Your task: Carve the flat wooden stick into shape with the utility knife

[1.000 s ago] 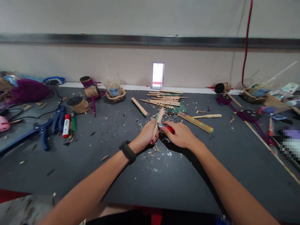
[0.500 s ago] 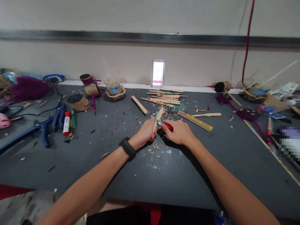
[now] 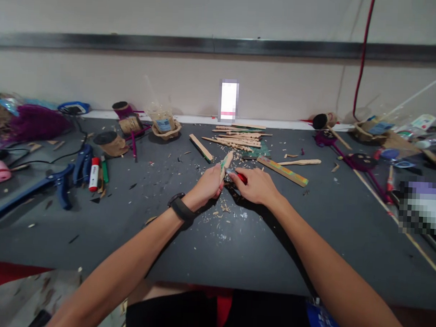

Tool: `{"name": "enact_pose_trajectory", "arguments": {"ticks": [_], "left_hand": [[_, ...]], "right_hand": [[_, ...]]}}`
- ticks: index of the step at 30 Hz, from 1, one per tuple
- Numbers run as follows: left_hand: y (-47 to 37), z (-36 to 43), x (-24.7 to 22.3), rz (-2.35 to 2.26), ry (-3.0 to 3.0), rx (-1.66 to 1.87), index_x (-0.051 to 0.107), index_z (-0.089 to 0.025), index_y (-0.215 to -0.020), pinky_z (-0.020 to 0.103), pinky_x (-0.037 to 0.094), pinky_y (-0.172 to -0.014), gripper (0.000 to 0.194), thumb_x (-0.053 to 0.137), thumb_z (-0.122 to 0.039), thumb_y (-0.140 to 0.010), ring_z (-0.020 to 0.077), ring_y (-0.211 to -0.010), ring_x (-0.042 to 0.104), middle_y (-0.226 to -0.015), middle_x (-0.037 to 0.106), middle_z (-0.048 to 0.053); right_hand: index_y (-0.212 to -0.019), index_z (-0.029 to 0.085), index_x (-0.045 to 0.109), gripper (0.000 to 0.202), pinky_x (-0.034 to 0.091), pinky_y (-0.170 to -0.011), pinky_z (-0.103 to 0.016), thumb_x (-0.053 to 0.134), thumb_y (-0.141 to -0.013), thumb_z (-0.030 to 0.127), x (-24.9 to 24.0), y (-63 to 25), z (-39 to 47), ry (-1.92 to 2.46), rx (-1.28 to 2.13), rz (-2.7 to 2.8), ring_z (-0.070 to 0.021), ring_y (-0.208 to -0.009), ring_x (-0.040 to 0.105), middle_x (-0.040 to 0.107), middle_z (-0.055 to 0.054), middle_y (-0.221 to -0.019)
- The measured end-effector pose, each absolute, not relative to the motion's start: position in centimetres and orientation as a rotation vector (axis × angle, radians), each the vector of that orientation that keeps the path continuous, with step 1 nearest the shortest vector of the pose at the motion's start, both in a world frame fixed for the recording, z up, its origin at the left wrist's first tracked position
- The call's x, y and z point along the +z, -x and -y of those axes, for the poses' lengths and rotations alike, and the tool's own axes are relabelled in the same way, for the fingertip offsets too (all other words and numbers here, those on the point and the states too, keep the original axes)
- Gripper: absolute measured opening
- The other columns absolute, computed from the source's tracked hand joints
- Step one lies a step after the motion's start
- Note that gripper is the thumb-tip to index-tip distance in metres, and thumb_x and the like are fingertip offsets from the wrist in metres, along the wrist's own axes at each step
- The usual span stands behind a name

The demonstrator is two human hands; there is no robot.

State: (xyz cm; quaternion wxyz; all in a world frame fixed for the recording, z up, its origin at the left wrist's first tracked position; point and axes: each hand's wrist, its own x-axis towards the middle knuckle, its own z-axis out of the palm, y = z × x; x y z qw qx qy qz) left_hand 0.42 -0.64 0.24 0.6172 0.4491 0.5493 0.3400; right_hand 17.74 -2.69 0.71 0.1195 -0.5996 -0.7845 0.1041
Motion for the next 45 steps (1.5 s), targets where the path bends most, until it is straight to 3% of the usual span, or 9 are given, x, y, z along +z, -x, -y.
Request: {"name": "enact_pose_trajectory", "arguments": {"ticks": [8, 16, 21, 23, 29, 34, 37, 40, 45], "left_hand": [[-1.3, 3.0, 1.8, -1.164, -1.11, 0.671, 0.052, -0.021, -0.071, 0.02, 0.023, -0.034, 0.052, 0.039, -0.049, -0.113, 0.0059, -0.03, 0.035, -0.047, 0.048, -0.003], [-0.3, 1.1, 2.3, -1.03, -0.776, 0.72, 0.049, -0.02, -0.079, 0.018, 0.017, -0.032, 0.046, 0.028, -0.041, -0.114, 0.0037, -0.03, 0.029, -0.05, 0.044, -0.006], [-0.1, 1.0, 2.4, -0.927, -0.671, 0.71, 0.053, -0.019, -0.085, 0.016, 0.016, -0.031, 0.038, 0.033, -0.036, -0.113, 0.0047, -0.036, 0.041, -0.056, 0.048, -0.004], [-0.2, 1.0, 2.3, -0.917, -0.641, 0.731, 0.055, -0.018, -0.087, 0.015, 0.021, -0.032, 0.037, 0.036, -0.036, -0.112, 0.0054, -0.04, 0.048, -0.06, 0.051, -0.003], [-0.3, 0.7, 2.0, -0.934, -0.595, 0.741, 0.064, -0.014, -0.091, 0.019, 0.05, -0.044, 0.034, 0.043, -0.032, -0.111, 0.0109, -0.054, 0.064, -0.068, 0.064, 0.004], [-0.4, 0.7, 1.9, -0.915, -0.567, 0.856, 0.062, -0.015, -0.101, 0.021, 0.058, -0.053, 0.021, 0.048, -0.028, -0.11, 0.013, -0.063, 0.069, -0.076, 0.069, 0.005], [-0.4, 0.7, 1.7, -0.909, -0.599, 0.896, 0.064, -0.015, -0.103, 0.025, 0.062, -0.059, 0.019, 0.051, -0.028, -0.109, 0.0133, -0.066, 0.07, -0.079, 0.07, 0.005], [-0.4, 0.7, 1.6, -0.919, -0.662, 0.91, 0.068, -0.015, -0.102, 0.026, 0.062, -0.061, 0.022, 0.057, -0.032, -0.108, 0.0115, -0.064, 0.067, -0.081, 0.071, 0.004], [-0.5, 0.6, 1.0, -1.018, -0.813, 0.925, 0.065, -0.017, -0.089, 0.022, 0.047, -0.045, 0.03, 0.063, -0.043, -0.105, 0.0076, -0.044, 0.051, -0.061, 0.058, -0.002]], "right_hand": [[-0.094, 0.025, 0.07, 0.052, 0.028, -0.063, -0.034, 0.034, -0.111, 0.058, 1.0, -21.9, 1.2, 1.955, 0.172, 2.055, -0.0281, -0.078, 0.067, 0.078, -0.011, -0.089], [-0.091, 0.025, 0.066, 0.05, 0.03, -0.065, -0.035, 0.037, -0.108, 0.061, 0.6, -22.1, 1.6, 1.834, 0.176, 1.992, -0.0278, -0.073, 0.063, 0.071, -0.009, -0.078], [-0.105, 0.024, 0.068, 0.042, 0.035, -0.068, -0.035, 0.047, -0.105, 0.061, 0.3, -21.4, 1.9, 1.703, 0.242, 1.984, -0.0259, -0.074, 0.062, 0.073, -0.007, -0.082], [-0.105, 0.024, 0.069, 0.041, 0.036, -0.068, -0.035, 0.049, -0.104, 0.06, 0.4, -21.2, 2.1, 1.63, 0.277, 1.999, -0.0242, -0.072, 0.061, 0.073, -0.006, -0.083], [-0.082, 0.025, 0.058, 0.037, 0.033, -0.065, -0.034, 0.048, -0.105, 0.052, 0.8, -20.4, 2.6, 1.531, 0.409, 2.121, -0.0209, -0.071, 0.055, 0.068, -0.004, -0.077], [-0.085, 0.024, 0.06, 0.034, 0.033, -0.066, -0.034, 0.048, -0.105, 0.049, 0.5, -20.4, 2.5, 1.503, 0.437, 2.208, -0.0207, -0.073, 0.057, 0.071, -0.005, -0.082], [-0.097, 0.024, 0.066, 0.032, 0.036, -0.068, -0.034, 0.052, -0.104, 0.051, 0.4, -20.6, 2.5, 1.479, 0.452, 2.15, -0.0217, -0.075, 0.06, 0.072, -0.006, -0.086], [-0.096, 0.024, 0.066, 0.034, 0.036, -0.068, -0.034, 0.052, -0.104, 0.053, 0.4, -20.7, 2.4, 1.453, 0.467, 2.113, -0.0216, -0.072, 0.058, 0.069, -0.004, -0.079], [-0.09, 0.024, 0.063, 0.04, 0.033, -0.067, -0.034, 0.046, -0.107, 0.057, 0.6, -20.7, 2.6, 1.377, 0.526, 2.16, -0.0208, -0.069, 0.055, 0.065, -0.003, -0.075]]}}
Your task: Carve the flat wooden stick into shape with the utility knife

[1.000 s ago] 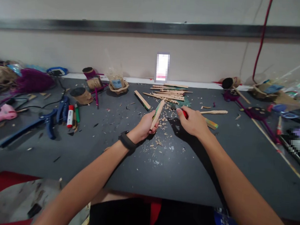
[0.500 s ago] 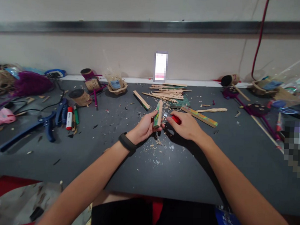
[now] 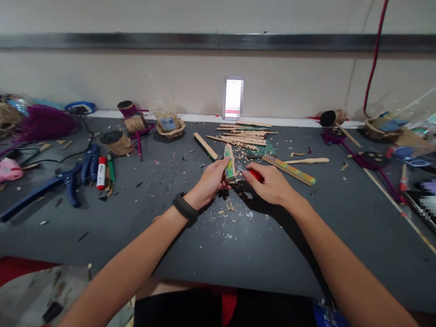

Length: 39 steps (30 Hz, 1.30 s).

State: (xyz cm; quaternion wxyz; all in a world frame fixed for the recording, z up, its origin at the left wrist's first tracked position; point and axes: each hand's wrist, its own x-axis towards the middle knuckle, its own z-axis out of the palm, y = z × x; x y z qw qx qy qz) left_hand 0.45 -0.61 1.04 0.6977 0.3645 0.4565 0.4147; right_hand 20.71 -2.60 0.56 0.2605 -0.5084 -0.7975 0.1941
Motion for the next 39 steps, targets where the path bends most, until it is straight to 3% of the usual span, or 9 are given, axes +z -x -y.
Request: {"name": "enact_pose_trajectory", "arguments": {"ticks": [5, 17, 33, 39], "left_hand": [[-0.6, 0.8, 0.8, -1.061, -0.899, 0.952, 0.06, -0.02, -0.086, 0.021, 0.03, -0.037, 0.035, 0.053, -0.047, -0.109, 0.0053, -0.035, 0.034, -0.054, 0.049, -0.006], [-0.8, 1.1, 1.4, -1.142, -0.878, 0.847, 0.066, -0.016, -0.099, 0.019, 0.017, -0.039, 0.034, 0.043, -0.036, -0.112, 0.0054, -0.036, 0.033, -0.052, 0.046, -0.006], [-1.0, 0.9, 1.3, -1.283, -0.939, 0.851, 0.054, -0.019, -0.08, 0.02, 0.022, -0.043, 0.039, 0.039, -0.029, -0.113, 0.006, -0.04, 0.035, -0.053, 0.044, -0.006], [-1.6, 2.9, 1.4, -1.181, -1.097, 0.841, 0.055, -0.02, -0.078, 0.022, 0.023, -0.042, 0.033, 0.047, -0.033, -0.107, 0.0076, -0.04, 0.034, -0.054, 0.043, -0.006]], "right_hand": [[-0.092, 0.024, 0.064, 0.041, 0.031, -0.066, -0.033, 0.043, -0.108, 0.056, 0.9, -20.0, 3.3, 1.349, 0.58, 2.225, -0.0204, -0.068, 0.056, 0.064, -0.002, -0.072], [-0.092, 0.024, 0.068, 0.042, 0.029, -0.066, -0.033, 0.044, -0.108, 0.055, 0.9, -19.7, 3.5, 1.36, 0.551, 2.28, -0.0188, -0.065, 0.053, 0.068, -0.002, -0.074], [-0.091, 0.027, 0.07, 0.042, 0.028, -0.065, -0.032, 0.043, -0.106, 0.056, 1.6, -18.4, 3.8, 1.586, 0.404, 2.273, -0.0222, -0.072, 0.06, 0.069, -0.002, -0.073], [-0.095, 0.025, 0.072, 0.044, 0.029, -0.066, -0.034, 0.042, -0.107, 0.054, 1.3, -21.7, 2.3, 1.788, 0.266, 2.078, -0.0247, -0.077, 0.062, 0.076, -0.008, -0.088]]}}
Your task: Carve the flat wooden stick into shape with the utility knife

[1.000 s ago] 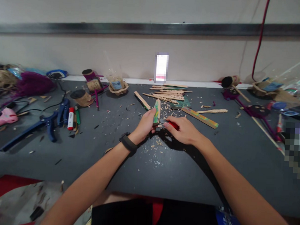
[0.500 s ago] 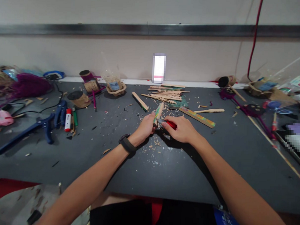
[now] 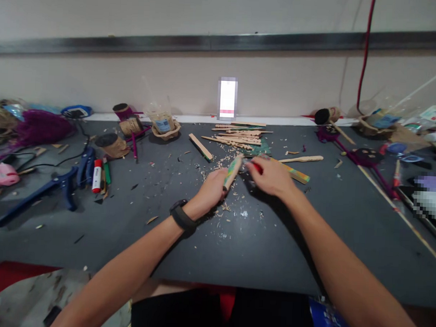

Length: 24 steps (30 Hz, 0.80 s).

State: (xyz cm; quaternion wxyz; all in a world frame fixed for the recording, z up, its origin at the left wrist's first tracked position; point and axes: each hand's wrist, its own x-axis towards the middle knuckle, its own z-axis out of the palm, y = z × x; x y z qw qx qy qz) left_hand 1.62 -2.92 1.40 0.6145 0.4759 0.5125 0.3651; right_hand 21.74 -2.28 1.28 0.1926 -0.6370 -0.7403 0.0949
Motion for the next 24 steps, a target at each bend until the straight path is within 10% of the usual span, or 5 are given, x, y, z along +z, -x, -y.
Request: {"name": "enact_pose_trajectory", "arguments": {"ticks": [24], "left_hand": [[-0.9, 1.1, 0.5, -1.134, -1.036, 1.005, 0.054, -0.019, -0.074, 0.022, 0.025, -0.044, 0.036, 0.048, -0.034, -0.107, 0.0077, -0.042, 0.034, -0.054, 0.044, -0.006]], "right_hand": [[-0.086, 0.026, 0.061, 0.038, 0.029, -0.065, -0.032, 0.044, -0.107, 0.054, 1.5, -19.0, 3.9, 1.475, 0.479, 2.225, -0.0212, -0.067, 0.056, 0.064, -0.002, -0.068]]}}
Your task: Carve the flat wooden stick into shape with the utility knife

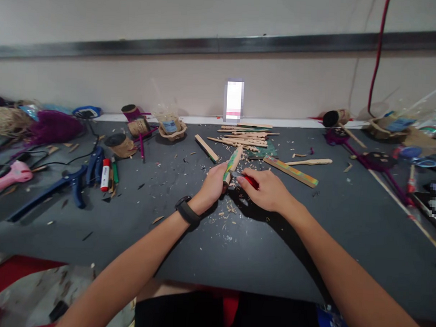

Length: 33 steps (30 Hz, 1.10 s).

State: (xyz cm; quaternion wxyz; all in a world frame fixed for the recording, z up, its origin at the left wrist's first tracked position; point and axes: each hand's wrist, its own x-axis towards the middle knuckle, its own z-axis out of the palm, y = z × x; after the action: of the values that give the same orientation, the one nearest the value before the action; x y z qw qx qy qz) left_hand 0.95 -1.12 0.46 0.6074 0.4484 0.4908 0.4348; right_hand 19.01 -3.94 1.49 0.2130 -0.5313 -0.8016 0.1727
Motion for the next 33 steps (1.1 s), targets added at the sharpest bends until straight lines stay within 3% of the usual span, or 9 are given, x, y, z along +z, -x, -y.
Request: {"name": "enact_pose_trajectory", "arguments": {"ticks": [8, 14, 22, 27, 33], "left_hand": [[-0.7, 1.5, 0.5, -0.994, -0.933, 0.891, 0.054, -0.02, -0.079, 0.021, 0.02, -0.042, 0.037, 0.044, -0.037, -0.109, 0.006, -0.036, 0.025, -0.047, 0.037, -0.009], [-1.7, 4.3, 2.0, -0.9, -1.14, 0.78, 0.059, -0.02, -0.079, 0.023, 0.026, -0.041, 0.035, 0.052, -0.043, -0.105, 0.0077, -0.039, 0.038, -0.052, 0.048, -0.005], [-0.7, 1.8, 1.3, -1.038, -1.058, 0.984, 0.062, -0.018, -0.086, 0.022, 0.024, -0.041, 0.033, 0.048, -0.039, -0.107, 0.0071, -0.039, 0.032, -0.051, 0.041, -0.007], [-0.5, 1.0, 0.9, -1.114, -1.043, 0.971, 0.066, -0.018, -0.09, 0.021, 0.022, -0.041, 0.032, 0.05, -0.04, -0.105, 0.0076, -0.041, 0.035, -0.057, 0.045, -0.005], [-0.8, 1.2, 0.6, -1.151, -1.062, 0.975, 0.064, -0.018, -0.094, 0.02, 0.03, -0.041, 0.028, 0.046, -0.036, -0.106, 0.0088, -0.044, 0.04, -0.062, 0.049, -0.005]], "right_hand": [[-0.097, 0.028, 0.07, 0.041, 0.026, -0.064, -0.033, 0.042, -0.108, 0.056, 1.1, -19.7, 3.3, 1.565, 0.36, 2.24, -0.0234, -0.071, 0.06, 0.07, -0.003, -0.074], [-0.097, 0.026, 0.071, 0.039, 0.025, -0.064, -0.034, 0.044, -0.106, 0.053, 0.5, -24.1, 1.0, 1.945, 0.221, 1.895, -0.027, -0.075, 0.06, 0.073, -0.009, -0.084], [-0.09, 0.025, 0.063, 0.048, 0.03, -0.066, -0.033, 0.037, -0.107, 0.063, 0.1, -23.1, 1.1, 1.851, 0.248, 1.782, -0.0272, -0.073, 0.058, 0.067, -0.007, -0.075], [-0.089, 0.025, 0.063, 0.048, 0.033, -0.065, -0.034, 0.041, -0.106, 0.064, 0.7, -22.4, 1.8, 1.704, 0.283, 1.853, -0.0247, -0.067, 0.056, 0.064, -0.005, -0.071], [-0.086, 0.025, 0.061, 0.041, 0.035, -0.067, -0.034, 0.044, -0.107, 0.057, 0.9, -20.4, 2.8, 1.443, 0.469, 2.093, -0.0217, -0.066, 0.056, 0.065, -0.003, -0.071]]}}
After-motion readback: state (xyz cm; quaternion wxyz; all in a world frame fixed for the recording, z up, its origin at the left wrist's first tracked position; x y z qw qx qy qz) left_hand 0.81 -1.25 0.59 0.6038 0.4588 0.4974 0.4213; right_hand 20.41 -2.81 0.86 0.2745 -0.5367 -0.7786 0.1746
